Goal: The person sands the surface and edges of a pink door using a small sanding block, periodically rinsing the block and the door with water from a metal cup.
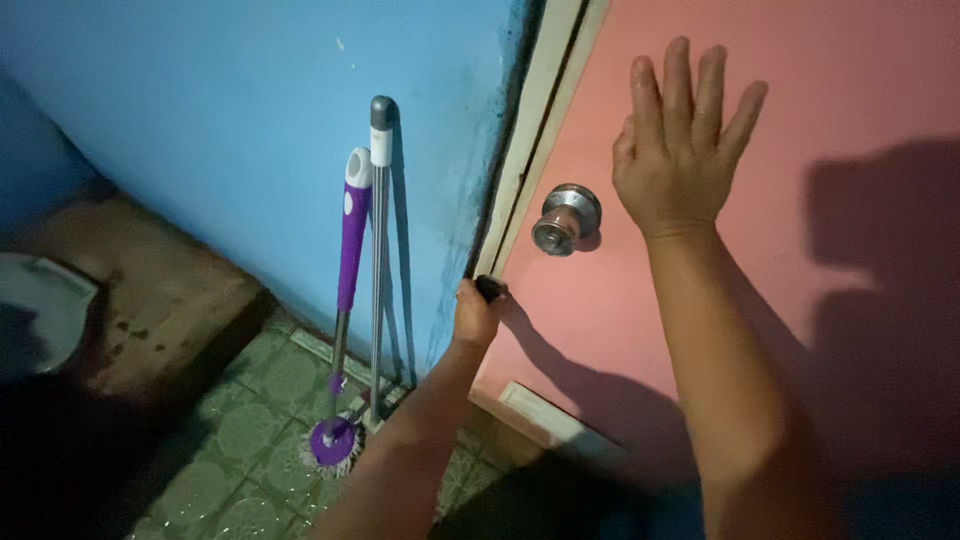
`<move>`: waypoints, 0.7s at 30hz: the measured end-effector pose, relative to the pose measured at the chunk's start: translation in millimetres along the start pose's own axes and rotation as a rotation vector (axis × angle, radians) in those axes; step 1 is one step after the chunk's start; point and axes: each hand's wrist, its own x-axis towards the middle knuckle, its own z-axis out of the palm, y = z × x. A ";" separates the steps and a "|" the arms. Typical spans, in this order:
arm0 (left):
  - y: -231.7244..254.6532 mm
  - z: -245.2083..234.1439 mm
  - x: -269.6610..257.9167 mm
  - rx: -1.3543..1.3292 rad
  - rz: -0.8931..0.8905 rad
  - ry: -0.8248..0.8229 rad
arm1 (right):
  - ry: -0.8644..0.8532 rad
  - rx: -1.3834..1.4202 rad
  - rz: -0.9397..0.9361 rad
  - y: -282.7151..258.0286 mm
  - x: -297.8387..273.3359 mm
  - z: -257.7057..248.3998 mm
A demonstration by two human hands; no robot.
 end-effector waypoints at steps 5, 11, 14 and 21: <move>19.8 0.6 5.8 0.130 0.194 0.145 | -0.037 0.097 0.022 1.1 4.9 -2.3; -27.9 13.6 -9.0 0.192 0.337 0.172 | -0.034 0.127 -0.002 0.3 4.6 -10.1; -75.5 25.2 -11.5 0.236 0.310 0.143 | -0.170 0.230 0.102 -2.6 -2.4 -15.7; -108.3 24.3 -18.3 0.230 0.312 0.071 | 0.003 0.344 0.339 -62.4 -139.3 33.9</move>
